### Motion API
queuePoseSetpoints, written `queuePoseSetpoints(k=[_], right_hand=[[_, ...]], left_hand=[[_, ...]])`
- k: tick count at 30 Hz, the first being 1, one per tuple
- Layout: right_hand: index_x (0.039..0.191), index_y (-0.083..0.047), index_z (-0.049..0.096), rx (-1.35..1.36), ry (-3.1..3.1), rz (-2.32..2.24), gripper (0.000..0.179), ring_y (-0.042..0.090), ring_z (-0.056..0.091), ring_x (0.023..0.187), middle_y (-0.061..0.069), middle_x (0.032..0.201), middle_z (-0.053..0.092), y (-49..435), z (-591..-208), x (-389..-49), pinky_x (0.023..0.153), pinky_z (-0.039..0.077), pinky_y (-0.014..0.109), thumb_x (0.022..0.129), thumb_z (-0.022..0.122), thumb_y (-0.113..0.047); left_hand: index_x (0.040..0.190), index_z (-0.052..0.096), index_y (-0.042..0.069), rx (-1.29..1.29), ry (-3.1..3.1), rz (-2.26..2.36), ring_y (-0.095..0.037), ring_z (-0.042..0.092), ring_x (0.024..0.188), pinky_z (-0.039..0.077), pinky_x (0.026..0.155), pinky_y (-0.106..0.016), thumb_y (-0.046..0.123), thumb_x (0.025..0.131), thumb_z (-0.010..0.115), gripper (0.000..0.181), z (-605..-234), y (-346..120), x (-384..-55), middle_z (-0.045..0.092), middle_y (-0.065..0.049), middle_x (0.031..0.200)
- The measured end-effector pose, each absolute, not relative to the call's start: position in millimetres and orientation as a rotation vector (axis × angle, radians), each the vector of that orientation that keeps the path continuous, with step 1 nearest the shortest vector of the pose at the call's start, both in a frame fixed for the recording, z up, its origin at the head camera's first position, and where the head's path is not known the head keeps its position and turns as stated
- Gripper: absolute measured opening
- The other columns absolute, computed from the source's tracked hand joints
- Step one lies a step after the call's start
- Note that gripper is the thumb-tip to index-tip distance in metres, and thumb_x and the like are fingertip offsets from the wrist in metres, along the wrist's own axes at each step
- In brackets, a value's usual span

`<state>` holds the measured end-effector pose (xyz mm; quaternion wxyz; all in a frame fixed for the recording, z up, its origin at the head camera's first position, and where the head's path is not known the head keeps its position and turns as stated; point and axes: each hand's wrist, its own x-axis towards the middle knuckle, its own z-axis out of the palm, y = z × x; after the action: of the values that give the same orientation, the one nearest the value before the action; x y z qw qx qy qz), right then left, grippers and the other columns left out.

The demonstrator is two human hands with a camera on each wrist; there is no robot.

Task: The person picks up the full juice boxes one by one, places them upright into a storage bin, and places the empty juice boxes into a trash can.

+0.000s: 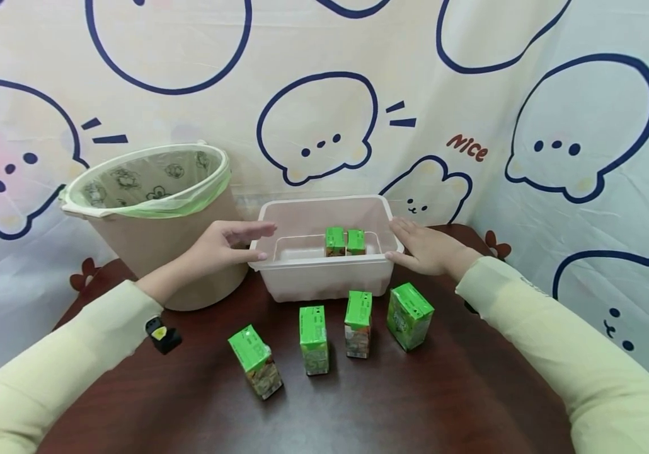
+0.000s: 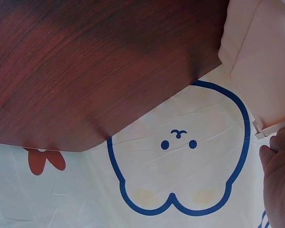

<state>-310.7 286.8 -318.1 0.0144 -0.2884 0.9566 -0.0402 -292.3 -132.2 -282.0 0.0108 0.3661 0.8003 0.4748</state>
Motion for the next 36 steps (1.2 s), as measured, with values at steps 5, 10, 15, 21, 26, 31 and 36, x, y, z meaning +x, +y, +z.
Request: queuePoseSetpoints(k=[5, 10, 15, 21, 26, 31, 36], right_hand=[[0.154, 0.001, 0.016, -0.900, 2.987, -0.138, 0.079, 0.038, 0.014, 0.145, 0.022, 0.158, 0.016, 288, -320, -312, 0.113, 0.018, 0.056, 0.100, 0.039, -0.053], [0.154, 0.000, 0.016, -0.902, 2.993, -0.151, 0.079, 0.037, 0.015, 0.145, 0.021, 0.158, 0.016, 287, -321, -311, 0.113, 0.019, 0.056, 0.100, 0.039, -0.053], [0.154, 0.000, 0.016, -0.898, 2.983, -0.139, 0.079, 0.039, 0.015, 0.144, 0.022, 0.158, 0.015, 287, -319, -310, 0.113, 0.018, 0.057, 0.100, 0.038, -0.053], [0.154, 0.000, 0.015, -0.900, 2.974, -0.131, 0.079, 0.039, 0.014, 0.144, 0.022, 0.158, 0.014, 286, -316, -309, 0.113, 0.018, 0.057, 0.100, 0.038, -0.053], [0.153, 0.002, 0.018, -0.914, 2.985, -0.125, 0.080, 0.040, 0.016, 0.144, 0.023, 0.158, 0.017, 285, -317, -310, 0.112, 0.019, 0.058, 0.100, 0.038, -0.054], [0.154, 0.001, 0.017, -0.908, 2.986, -0.118, 0.080, 0.040, 0.016, 0.144, 0.023, 0.158, 0.016, 285, -317, -310, 0.112, 0.019, 0.058, 0.100, 0.038, -0.054], [0.154, 0.000, 0.015, -0.898, 2.980, -0.117, 0.080, 0.041, 0.015, 0.144, 0.024, 0.158, 0.016, 285, -315, -308, 0.112, 0.018, 0.059, 0.100, 0.038, -0.054]], left_hand=[[0.133, 0.059, 0.006, 1.097, 2.471, 1.569, -0.018, 0.056, 0.121, 0.040, 0.103, -0.045, 0.009, 0.085, 0.076, 0.052, -289, -142, -274, 0.062, -0.008, 0.129], [0.138, 0.056, 0.011, 1.097, 2.419, 1.620, -0.021, 0.056, 0.121, 0.043, 0.101, -0.042, 0.008, 0.084, 0.077, 0.057, -299, -148, -258, 0.061, -0.003, 0.131], [0.135, 0.058, 0.006, 1.105, 2.381, 1.643, -0.024, 0.056, 0.121, 0.043, 0.101, -0.030, 0.004, 0.083, 0.077, 0.056, -312, -152, -242, 0.061, -0.006, 0.130], [0.132, 0.062, 0.012, 1.045, 2.481, 1.575, -0.018, 0.057, 0.117, 0.043, 0.098, -0.029, 0.012, 0.084, 0.077, 0.051, -330, -159, -219, 0.066, 0.002, 0.123], [0.131, 0.063, 0.014, 0.995, 2.561, 1.580, -0.018, 0.059, 0.113, 0.046, 0.095, -0.032, 0.013, 0.082, 0.079, 0.051, -348, -163, -204, 0.066, 0.001, 0.123], [0.138, 0.056, 0.013, 1.027, 2.603, 1.578, -0.018, 0.059, 0.114, 0.046, 0.096, -0.036, 0.014, 0.081, 0.080, 0.062, -364, -164, -190, 0.063, 0.000, 0.128], [0.144, 0.047, 0.012, 1.144, 2.608, 1.588, -0.023, 0.059, 0.117, 0.046, 0.098, -0.035, 0.016, 0.074, 0.086, 0.080, -380, -161, -180, 0.060, -0.005, 0.131]])
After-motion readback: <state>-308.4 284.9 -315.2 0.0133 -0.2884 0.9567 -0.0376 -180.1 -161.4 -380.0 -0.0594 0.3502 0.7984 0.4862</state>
